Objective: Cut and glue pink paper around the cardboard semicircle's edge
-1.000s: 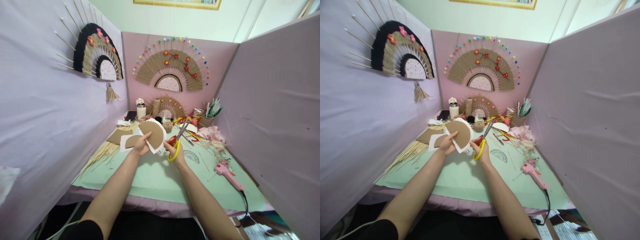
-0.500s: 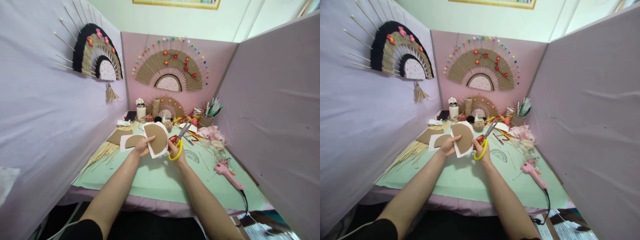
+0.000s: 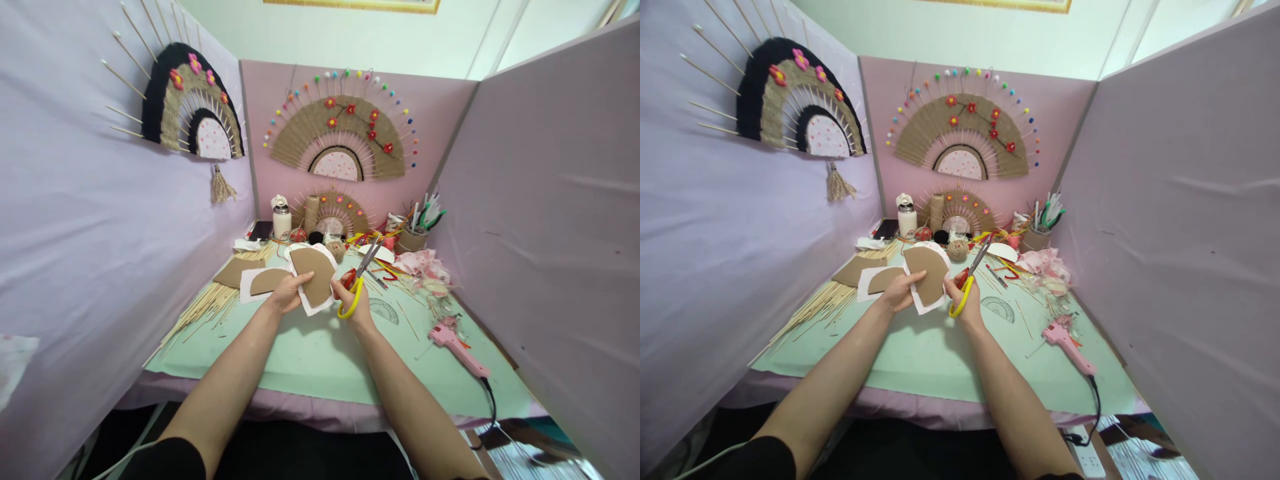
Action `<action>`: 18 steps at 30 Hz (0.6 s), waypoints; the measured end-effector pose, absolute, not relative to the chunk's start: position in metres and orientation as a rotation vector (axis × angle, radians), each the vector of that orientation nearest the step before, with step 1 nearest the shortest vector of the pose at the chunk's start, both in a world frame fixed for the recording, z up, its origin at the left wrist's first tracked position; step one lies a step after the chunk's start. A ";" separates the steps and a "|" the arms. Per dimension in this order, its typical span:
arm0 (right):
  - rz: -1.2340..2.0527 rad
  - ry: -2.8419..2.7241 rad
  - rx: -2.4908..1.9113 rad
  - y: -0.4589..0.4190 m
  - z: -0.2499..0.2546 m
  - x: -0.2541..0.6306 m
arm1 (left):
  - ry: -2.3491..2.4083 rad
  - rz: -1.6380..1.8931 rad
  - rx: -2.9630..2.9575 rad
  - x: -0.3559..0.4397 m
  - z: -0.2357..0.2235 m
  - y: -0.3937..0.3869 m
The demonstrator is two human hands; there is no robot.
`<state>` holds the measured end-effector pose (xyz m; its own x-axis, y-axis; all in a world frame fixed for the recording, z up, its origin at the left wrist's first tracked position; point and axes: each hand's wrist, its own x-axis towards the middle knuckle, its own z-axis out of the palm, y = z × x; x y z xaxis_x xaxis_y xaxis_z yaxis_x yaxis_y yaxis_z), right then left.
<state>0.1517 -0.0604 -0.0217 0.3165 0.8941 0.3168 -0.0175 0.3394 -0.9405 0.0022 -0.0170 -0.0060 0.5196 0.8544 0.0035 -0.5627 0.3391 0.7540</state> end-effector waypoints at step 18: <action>0.877 -1.074 -1.005 -0.062 -0.024 0.150 | 0.440 1.003 0.575 -0.002 -0.002 -0.012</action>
